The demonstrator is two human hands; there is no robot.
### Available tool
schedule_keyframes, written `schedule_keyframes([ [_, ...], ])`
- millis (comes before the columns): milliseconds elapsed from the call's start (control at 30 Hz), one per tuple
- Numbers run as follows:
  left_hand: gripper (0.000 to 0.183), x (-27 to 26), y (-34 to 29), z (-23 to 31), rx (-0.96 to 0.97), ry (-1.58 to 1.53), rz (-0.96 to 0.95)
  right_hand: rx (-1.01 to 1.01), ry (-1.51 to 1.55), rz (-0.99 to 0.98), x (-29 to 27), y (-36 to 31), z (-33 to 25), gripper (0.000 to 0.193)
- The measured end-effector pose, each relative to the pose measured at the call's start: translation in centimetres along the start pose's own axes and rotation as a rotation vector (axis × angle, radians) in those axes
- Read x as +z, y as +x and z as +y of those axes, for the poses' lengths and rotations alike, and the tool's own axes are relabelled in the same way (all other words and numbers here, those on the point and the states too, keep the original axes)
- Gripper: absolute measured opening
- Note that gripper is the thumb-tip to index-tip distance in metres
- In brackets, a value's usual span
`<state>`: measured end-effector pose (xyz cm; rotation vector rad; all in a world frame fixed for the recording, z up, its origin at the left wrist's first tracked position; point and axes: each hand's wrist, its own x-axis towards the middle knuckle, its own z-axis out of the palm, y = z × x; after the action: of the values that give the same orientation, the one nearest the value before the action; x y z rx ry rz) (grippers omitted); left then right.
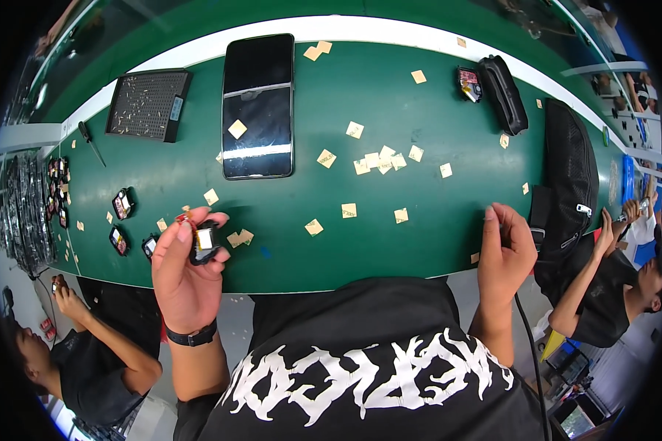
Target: The recorder is assembling small electronic components, specifically attaching a small battery and circuit board into a plastic casing using tweezers and hands.
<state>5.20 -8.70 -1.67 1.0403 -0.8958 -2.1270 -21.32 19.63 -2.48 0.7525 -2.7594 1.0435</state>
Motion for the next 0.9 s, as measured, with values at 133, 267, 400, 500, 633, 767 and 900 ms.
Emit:
schedule_keyframes([
  [133,0.035,-2.1,-1.2,1.5,0.109,-0.078,-0.072,-0.2,-0.218,0.027,0.0,0.1,0.1,0.017],
  [267,0.037,-2.0,-1.8,3.9,0.254,-0.042,0.068,-0.226,-0.321,0.069,0.4,-0.7,1.8,0.016],
  [400,0.038,-2.7,-3.4,6.5,0.404,0.035,0.153,-0.206,-0.291,0.05,0.8,-0.5,1.6,0.017],
  [500,0.039,-3.3,-4.9,7.8,0.521,0.097,0.242,-0.307,-0.288,0.028,1.7,-0.2,0.3,0.017],
  [633,0.039,-4.5,-6.8,8.1,0.62,0.172,0.27,-0.352,-0.207,-0.049,2.3,0.1,-1.1,0.017],
  [767,0.036,-5.1,-8.1,7.3,0.583,0.241,0.256,-0.417,-0.114,-0.12,1.1,-0.8,-1.1,0.018],
  [900,0.033,-4.2,-7.8,4.4,0.414,0.204,0.206,-0.573,-0.179,-0.121,-0.8,-3.4,0.7,0.02],
])
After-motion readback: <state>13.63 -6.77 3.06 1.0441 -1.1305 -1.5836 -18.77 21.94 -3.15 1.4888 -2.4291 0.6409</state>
